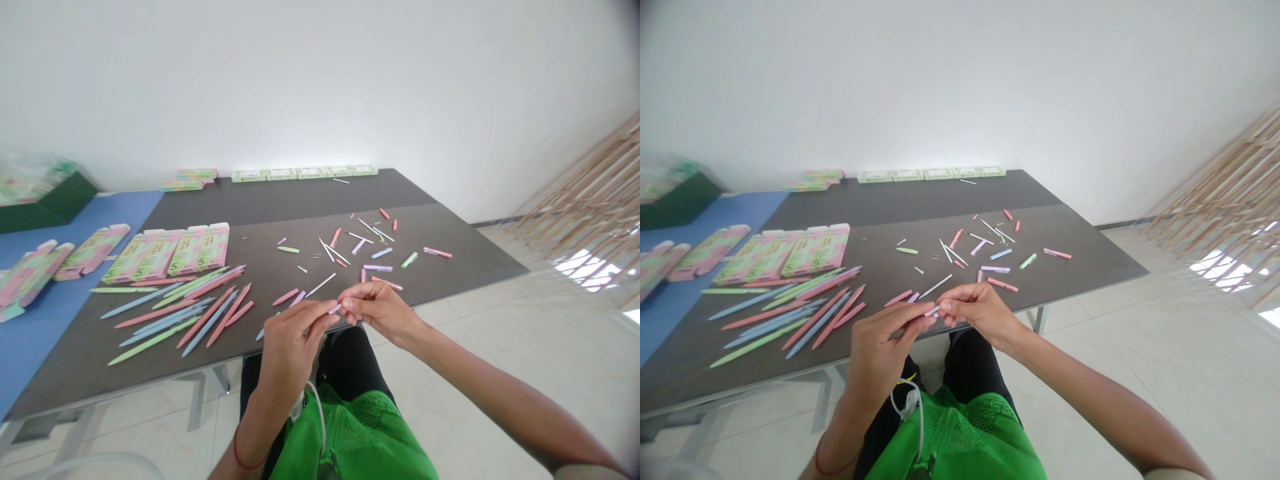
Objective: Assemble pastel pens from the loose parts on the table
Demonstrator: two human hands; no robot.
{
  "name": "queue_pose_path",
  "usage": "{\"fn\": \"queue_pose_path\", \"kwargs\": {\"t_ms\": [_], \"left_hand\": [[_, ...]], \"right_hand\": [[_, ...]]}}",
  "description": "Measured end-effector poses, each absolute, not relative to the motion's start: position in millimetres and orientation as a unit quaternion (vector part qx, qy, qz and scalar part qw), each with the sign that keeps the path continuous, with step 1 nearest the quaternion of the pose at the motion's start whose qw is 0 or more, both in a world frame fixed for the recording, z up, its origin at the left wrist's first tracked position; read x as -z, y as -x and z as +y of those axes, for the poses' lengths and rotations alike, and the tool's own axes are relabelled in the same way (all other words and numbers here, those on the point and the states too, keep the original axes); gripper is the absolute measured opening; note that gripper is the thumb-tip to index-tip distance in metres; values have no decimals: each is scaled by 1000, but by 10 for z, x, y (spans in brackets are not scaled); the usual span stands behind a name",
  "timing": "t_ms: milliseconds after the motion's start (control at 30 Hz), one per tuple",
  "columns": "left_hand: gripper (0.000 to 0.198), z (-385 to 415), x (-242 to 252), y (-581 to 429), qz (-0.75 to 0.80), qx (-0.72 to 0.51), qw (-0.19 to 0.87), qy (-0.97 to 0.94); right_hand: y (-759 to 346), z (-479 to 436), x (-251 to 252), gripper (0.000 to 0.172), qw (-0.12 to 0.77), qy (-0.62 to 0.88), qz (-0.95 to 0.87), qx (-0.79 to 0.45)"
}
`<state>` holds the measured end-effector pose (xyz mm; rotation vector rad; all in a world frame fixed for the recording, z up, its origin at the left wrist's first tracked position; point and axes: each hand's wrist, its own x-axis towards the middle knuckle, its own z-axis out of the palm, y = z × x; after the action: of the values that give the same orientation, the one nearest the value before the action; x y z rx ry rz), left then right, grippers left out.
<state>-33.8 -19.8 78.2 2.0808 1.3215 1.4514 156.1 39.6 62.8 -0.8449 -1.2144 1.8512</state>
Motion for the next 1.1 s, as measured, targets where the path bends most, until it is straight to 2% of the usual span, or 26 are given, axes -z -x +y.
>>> {"fn": "queue_pose_path", "kwargs": {"t_ms": [67, 133, 167, 233, 300, 400, 467, 533, 700, 967, 1100], "left_hand": [[11, -201, -780, 345, 467, -499, 165, -711], [11, -216, -778, 367, 477, -494, 165, -708], [11, -226, -776, 383, 481, -493, 161, -707], [11, -247, -771, 419, 485, -494, 158, -704], [9, -262, -761, 451, 491, -493, 159, -701], [8, -270, -735, 477, 492, -491, 160, -701], [8, -270, -717, 478, 490, -488, 155, -706], [7, -268, -700, 474, 491, -484, 150, -709], [8, -259, -673, 475, 496, -474, 148, -712], [7, -136, -675, 405, 487, -480, 81, -726], [7, -138, -850, 231, 440, -487, 35, -754]], "right_hand": [[-1638, 454, -619, 30, 366, 337, -505, -706], [-1826, 616, -633, 39, 382, 374, -574, -620], [-1959, 734, -645, 40, 405, 403, -618, -540], [-2271, 1008, -656, 22, 416, 481, -709, -305], [-2569, 1261, -627, 18, 334, 516, -779, -128], [-2835, 1477, -500, 21, 181, 509, -840, -42], [-2877, 1517, -395, 21, 115, 494, -861, -28], [-2862, 1518, -310, 19, 92, 489, -867, -24], [-2836, 1494, -295, 14, 145, 531, -834, -37], [-2626, 974, -599, 12, 357, 464, -795, -159], [-2445, 675, -690, 14, 457, 419, -704, -345]]}}
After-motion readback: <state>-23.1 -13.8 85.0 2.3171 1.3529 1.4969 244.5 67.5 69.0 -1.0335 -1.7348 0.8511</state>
